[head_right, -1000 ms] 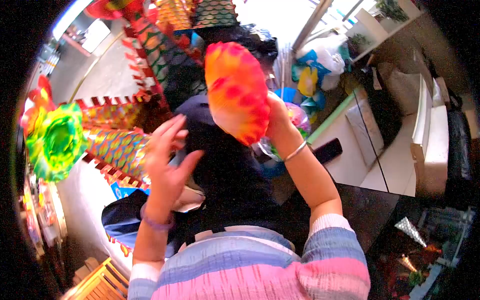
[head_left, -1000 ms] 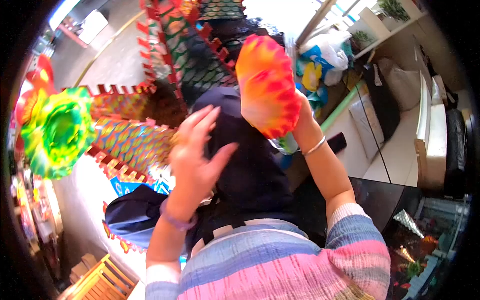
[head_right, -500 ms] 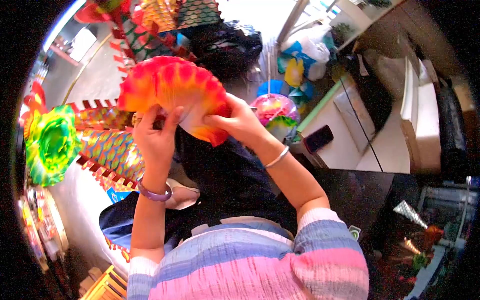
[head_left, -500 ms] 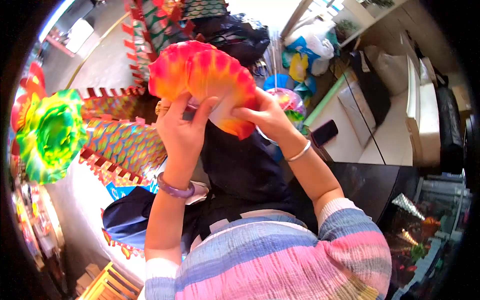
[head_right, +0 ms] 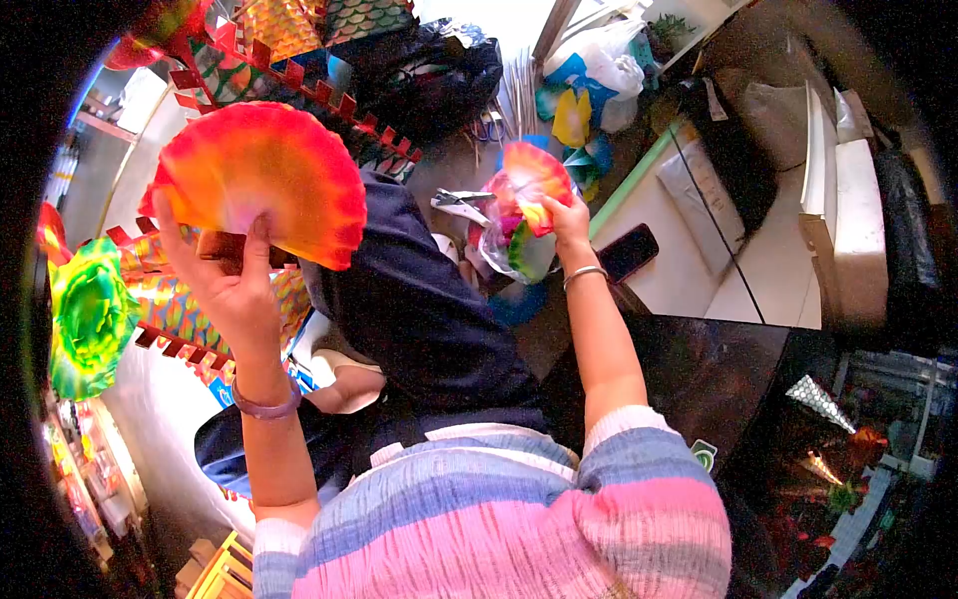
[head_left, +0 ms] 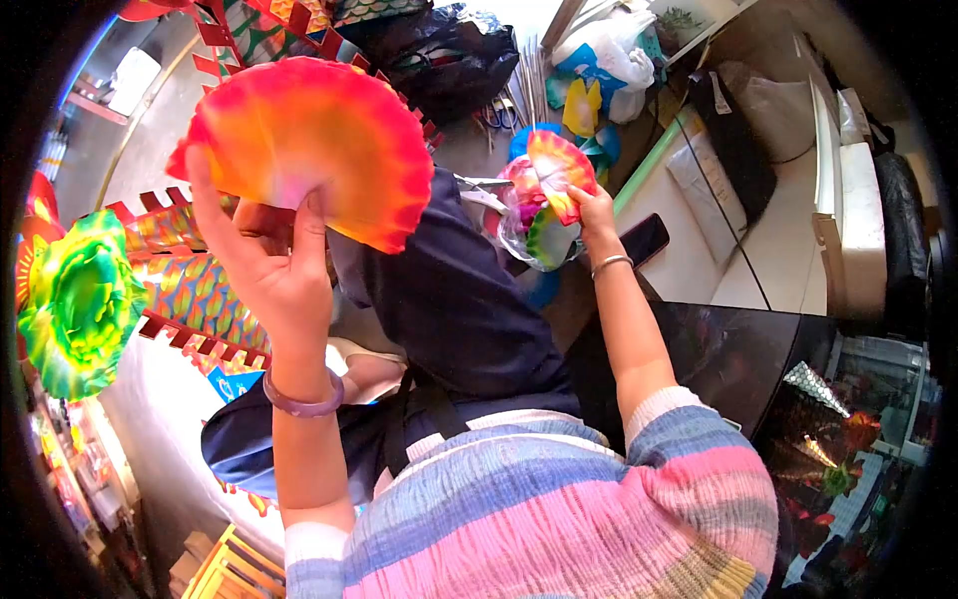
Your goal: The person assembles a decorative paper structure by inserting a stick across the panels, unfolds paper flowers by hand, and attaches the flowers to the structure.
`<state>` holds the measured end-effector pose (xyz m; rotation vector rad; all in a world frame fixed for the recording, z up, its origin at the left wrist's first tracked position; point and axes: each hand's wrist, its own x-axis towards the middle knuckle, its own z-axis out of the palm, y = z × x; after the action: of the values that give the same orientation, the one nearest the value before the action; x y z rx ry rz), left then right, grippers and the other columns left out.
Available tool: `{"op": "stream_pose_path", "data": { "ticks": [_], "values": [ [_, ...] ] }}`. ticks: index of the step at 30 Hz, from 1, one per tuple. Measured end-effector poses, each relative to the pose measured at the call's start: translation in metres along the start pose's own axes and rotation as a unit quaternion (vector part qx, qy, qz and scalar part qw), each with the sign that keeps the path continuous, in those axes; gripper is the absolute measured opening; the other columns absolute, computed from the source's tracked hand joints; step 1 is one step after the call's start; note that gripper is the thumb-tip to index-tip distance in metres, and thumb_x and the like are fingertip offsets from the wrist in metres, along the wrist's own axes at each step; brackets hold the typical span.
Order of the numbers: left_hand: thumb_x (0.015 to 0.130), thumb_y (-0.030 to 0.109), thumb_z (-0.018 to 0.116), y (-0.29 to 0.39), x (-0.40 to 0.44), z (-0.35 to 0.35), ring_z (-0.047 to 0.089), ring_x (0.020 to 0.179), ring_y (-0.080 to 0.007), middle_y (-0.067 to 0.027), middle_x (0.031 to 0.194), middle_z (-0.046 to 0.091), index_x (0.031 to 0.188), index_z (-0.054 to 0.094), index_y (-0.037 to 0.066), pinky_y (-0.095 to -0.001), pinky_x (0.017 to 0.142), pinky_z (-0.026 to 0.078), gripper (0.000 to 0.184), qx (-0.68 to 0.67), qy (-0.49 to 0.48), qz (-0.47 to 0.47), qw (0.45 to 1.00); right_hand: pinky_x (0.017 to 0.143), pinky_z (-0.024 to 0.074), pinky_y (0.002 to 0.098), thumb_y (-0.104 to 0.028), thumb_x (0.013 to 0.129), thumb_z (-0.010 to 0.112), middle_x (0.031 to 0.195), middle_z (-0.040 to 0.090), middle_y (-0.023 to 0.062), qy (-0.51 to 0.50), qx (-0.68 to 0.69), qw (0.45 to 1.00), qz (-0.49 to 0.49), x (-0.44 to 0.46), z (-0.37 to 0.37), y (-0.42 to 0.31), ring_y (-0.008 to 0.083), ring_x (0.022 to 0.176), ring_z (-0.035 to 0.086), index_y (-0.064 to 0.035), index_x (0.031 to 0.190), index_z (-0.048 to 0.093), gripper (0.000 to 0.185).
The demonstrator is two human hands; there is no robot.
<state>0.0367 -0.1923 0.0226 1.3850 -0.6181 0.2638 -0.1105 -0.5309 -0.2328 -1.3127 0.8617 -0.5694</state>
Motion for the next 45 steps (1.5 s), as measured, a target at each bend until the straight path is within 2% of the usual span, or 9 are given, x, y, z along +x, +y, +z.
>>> {"op": "stream_pose_path", "data": {
  "ticks": [4,7,10,23,34,37,39,42,45],
  "values": [
    [0.08,-0.008,0.063,0.006,-0.002,-0.006,0.06,0.089,-0.0153,-0.01,0.104,0.06,0.126,0.045,0.004,-0.026,0.078,0.049,0.05,0.002,-0.026,-0.069,0.997,0.082,0.0475,0.0465,-0.048,0.066,0.073,0.105,0.059,0.0267,0.142,-0.572,0.794,-0.148,0.008,-0.02,0.021,0.0416,0.092,0.059,0.006,0.115,0.054,0.075],
    [0.078,-0.007,0.066,0.005,-0.007,-0.001,0.053,0.066,-0.0042,-0.0014,0.086,0.059,0.116,0.052,0.005,-0.0165,0.058,0.041,0.041,-0.017,-0.013,-0.119,0.993,0.081,0.0487,0.0287,-0.027,0.087,0.061,0.107,0.062,0.0142,-0.025,-0.125,0.986,-0.11,-0.004,0.043,-0.06,0.0196,0.091,0.061,0.0041,0.12,0.052,0.046],
    [0.077,-0.003,0.069,0.003,-0.013,0.0,0.046,0.061,-0.0022,0.0039,0.072,0.052,0.1,0.06,0.004,-0.0166,0.056,0.037,0.025,0.041,-0.041,-0.152,0.987,0.078,0.0485,0.0256,-0.022,0.095,0.05,0.106,0.064,0.0112,-0.332,0.134,0.933,-0.038,-0.078,0.113,-0.183,0.013,0.087,0.061,0.0029,0.121,0.053,0.036],
    [0.066,0.011,0.076,0.016,-0.019,-0.026,0.056,0.068,-0.0225,-0.0036,0.077,0.053,0.081,0.066,0.008,-0.033,0.056,0.045,0.018,0.368,-0.079,0.168,0.911,0.068,0.0456,0.0192,-0.009,0.088,0.059,0.088,0.062,-0.0033,-0.416,0.058,0.901,-0.107,-0.148,0.204,-0.216,0.0036,0.076,0.054,0.0037,0.102,0.064,0.019],
    [0.083,0.001,0.063,0.018,-0.024,-0.039,0.041,0.062,-0.0093,0.0007,0.069,0.045,0.081,0.056,0.003,-0.0207,0.058,0.034,0.007,0.024,0.006,-0.046,0.999,0.07,0.0502,0.0237,-0.008,0.087,0.06,0.089,0.065,0.0027,-0.409,0.208,0.885,0.071,-0.154,0.204,-0.216,0.0095,0.077,0.061,0.0026,0.101,0.064,0.018],
    [0.087,0.011,0.061,-0.005,-0.031,-0.038,0.038,0.06,-0.0085,0.0011,0.067,0.044,0.08,0.055,0.005,-0.022,0.056,0.032,0.011,-0.432,0.106,-0.204,0.872,0.072,0.053,0.0279,-0.006,0.087,0.06,0.092,0.066,0.0072,-0.391,0.279,0.869,0.118,-0.161,0.209,-0.206,0.0149,0.079,0.064,0.0019,0.1,0.063,0.016],
    [0.091,0.018,0.058,-0.014,-0.035,-0.038,0.035,0.058,-0.0077,0.0022,0.066,0.043,0.08,0.053,0.006,-0.0231,0.054,0.03,0.016,-0.492,0.149,-0.275,0.813,0.072,0.0527,0.0279,-0.005,0.087,0.059,0.092,0.065,0.0063,-0.38,0.279,0.875,0.111,-0.165,0.215,-0.2,0.0142,0.078,0.064,0.0025,0.1,0.063,0.016],
    [0.092,0.025,0.056,-0.024,-0.042,-0.046,0.05,0.068,-0.0097,-0.0001,0.078,0.055,0.1,0.057,0.004,-0.0228,0.063,0.041,0.023,-0.483,0.165,-0.357,0.782,0.068,0.0507,0.0278,-0.004,0.082,0.062,0.084,0.065,0.0104,-0.265,-0.044,0.923,-0.277,-0.174,0.215,-0.212,0.0207,0.072,0.063,0.0019,0.094,0.063,0.013],
    [0.093,0.021,0.054,0.001,-0.048,-0.037,0.061,0.094,-0.0165,-0.0078,0.103,0.063,0.115,0.055,0.0,-0.0302,0.081,0.049,0.03,-0.433,0.14,-0.345,0.821,0.068,0.0509,0.0335,-0.002,0.069,0.067,0.088,0.061,0.011,-0.178,-0.204,0.748,-0.606,-0.176,0.219,-0.215,0.0281,0.076,0.061,-0.001,0.093,0.063,0.024]
  ]
}}
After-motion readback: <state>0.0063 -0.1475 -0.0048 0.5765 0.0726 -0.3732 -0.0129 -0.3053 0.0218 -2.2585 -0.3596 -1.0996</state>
